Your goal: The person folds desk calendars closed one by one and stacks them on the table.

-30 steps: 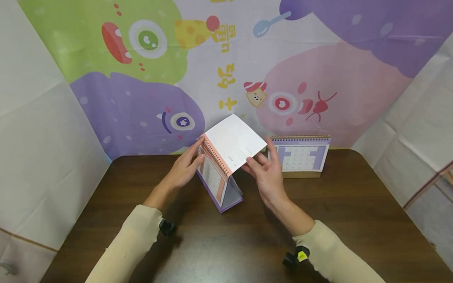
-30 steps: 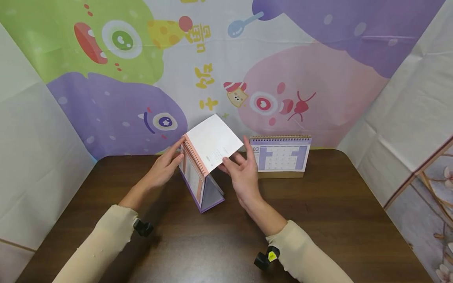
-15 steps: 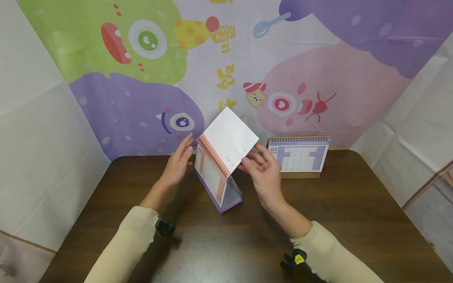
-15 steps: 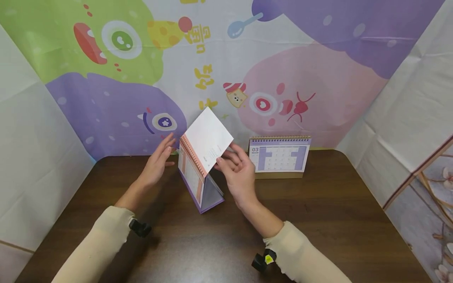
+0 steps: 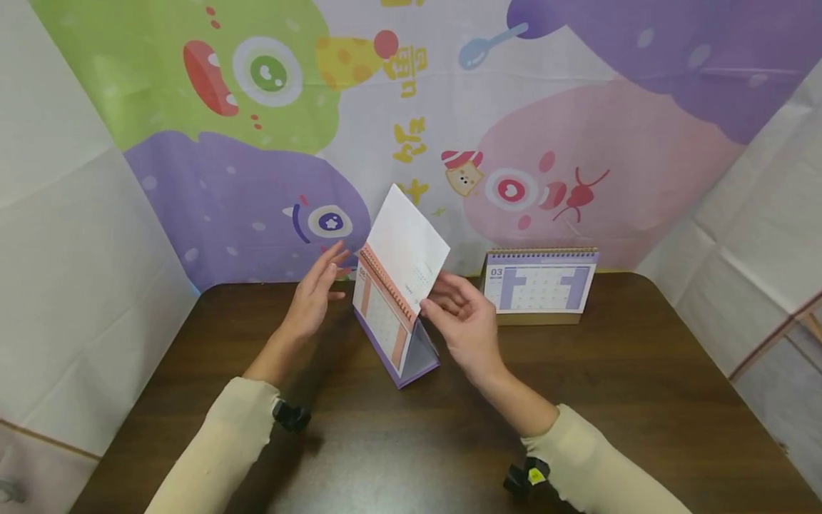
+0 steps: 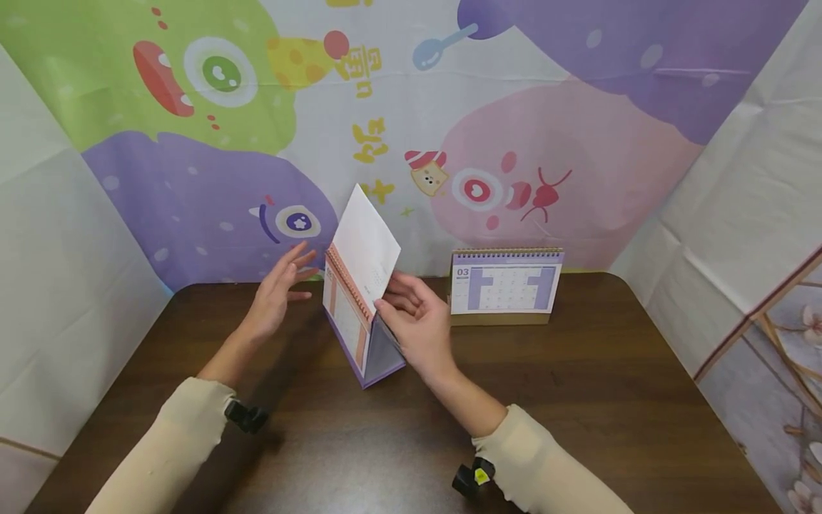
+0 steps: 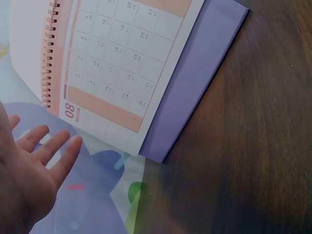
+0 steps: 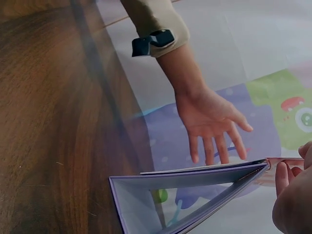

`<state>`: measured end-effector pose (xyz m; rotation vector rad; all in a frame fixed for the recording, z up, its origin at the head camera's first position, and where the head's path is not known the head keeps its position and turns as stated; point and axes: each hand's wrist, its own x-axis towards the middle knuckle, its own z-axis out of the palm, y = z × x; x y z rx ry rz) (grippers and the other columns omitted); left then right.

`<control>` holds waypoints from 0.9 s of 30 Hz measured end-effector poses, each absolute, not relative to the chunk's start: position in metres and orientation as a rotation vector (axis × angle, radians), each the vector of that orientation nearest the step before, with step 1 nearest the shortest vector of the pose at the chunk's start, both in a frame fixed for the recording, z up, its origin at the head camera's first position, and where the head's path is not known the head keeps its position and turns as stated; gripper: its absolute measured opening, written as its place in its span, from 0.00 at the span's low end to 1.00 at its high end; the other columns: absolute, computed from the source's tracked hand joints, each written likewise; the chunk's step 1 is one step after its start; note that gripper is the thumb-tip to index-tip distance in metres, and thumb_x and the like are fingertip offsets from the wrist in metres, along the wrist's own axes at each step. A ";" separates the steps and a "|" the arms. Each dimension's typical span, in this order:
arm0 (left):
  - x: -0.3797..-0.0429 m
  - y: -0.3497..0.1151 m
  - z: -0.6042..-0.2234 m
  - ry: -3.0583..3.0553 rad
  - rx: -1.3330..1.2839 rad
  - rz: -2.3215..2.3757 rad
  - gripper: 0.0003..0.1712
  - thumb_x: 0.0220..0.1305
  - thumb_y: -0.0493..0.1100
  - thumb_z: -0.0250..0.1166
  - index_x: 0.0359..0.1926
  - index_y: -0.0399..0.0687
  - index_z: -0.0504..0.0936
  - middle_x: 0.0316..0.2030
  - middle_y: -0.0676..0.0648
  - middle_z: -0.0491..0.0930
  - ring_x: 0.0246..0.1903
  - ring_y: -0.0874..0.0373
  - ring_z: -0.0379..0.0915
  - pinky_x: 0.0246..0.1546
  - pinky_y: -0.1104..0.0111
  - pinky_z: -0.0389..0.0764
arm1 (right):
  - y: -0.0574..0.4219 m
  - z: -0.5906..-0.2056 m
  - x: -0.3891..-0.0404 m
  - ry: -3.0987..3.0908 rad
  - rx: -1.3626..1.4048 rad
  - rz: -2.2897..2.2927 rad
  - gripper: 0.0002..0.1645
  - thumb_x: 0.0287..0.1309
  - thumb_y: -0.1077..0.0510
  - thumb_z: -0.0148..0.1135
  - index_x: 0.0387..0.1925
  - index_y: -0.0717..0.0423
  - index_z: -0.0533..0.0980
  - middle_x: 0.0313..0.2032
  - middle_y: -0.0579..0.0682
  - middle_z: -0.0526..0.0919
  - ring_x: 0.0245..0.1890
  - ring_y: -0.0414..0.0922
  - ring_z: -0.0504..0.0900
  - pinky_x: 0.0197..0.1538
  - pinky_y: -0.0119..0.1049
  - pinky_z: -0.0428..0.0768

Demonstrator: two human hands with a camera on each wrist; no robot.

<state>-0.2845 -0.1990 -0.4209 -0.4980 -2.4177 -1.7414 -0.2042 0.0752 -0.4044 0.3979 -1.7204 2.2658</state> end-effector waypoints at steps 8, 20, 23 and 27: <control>-0.285 -0.200 -0.420 -2.329 -0.548 -1.782 0.35 0.92 0.50 0.37 0.90 0.45 0.57 0.84 0.29 0.66 0.78 0.25 0.72 0.54 0.70 0.86 | 0.074 -0.408 -0.201 -1.856 0.444 2.149 0.28 0.64 0.80 0.69 0.65 0.82 0.77 0.58 0.83 0.86 0.46 0.30 0.92 0.55 0.27 0.91; -0.282 -0.200 -0.413 -2.213 -0.605 -1.835 0.39 0.92 0.57 0.38 0.91 0.42 0.55 0.86 0.28 0.63 0.77 0.21 0.70 0.54 0.72 0.87 | 0.075 -0.413 -0.201 -1.881 0.545 2.044 0.20 0.66 0.76 0.73 0.59 0.79 0.82 0.54 0.80 0.88 0.48 0.36 0.93 0.51 0.26 0.90; -0.282 -0.201 -0.411 -2.197 -0.606 -1.842 0.40 0.92 0.59 0.38 0.91 0.42 0.54 0.86 0.28 0.63 0.77 0.22 0.69 0.53 0.73 0.87 | 0.075 -0.413 -0.200 -1.877 0.567 2.036 0.20 0.66 0.77 0.72 0.58 0.79 0.83 0.53 0.79 0.89 0.47 0.34 0.92 0.50 0.25 0.90; -0.281 -0.203 -0.410 -2.184 -0.598 -1.856 0.41 0.92 0.61 0.38 0.91 0.44 0.53 0.86 0.28 0.63 0.77 0.23 0.69 0.53 0.74 0.87 | 0.075 -0.413 -0.199 -1.874 0.599 2.022 0.19 0.65 0.78 0.71 0.57 0.79 0.83 0.53 0.79 0.89 0.47 0.30 0.91 0.49 0.24 0.89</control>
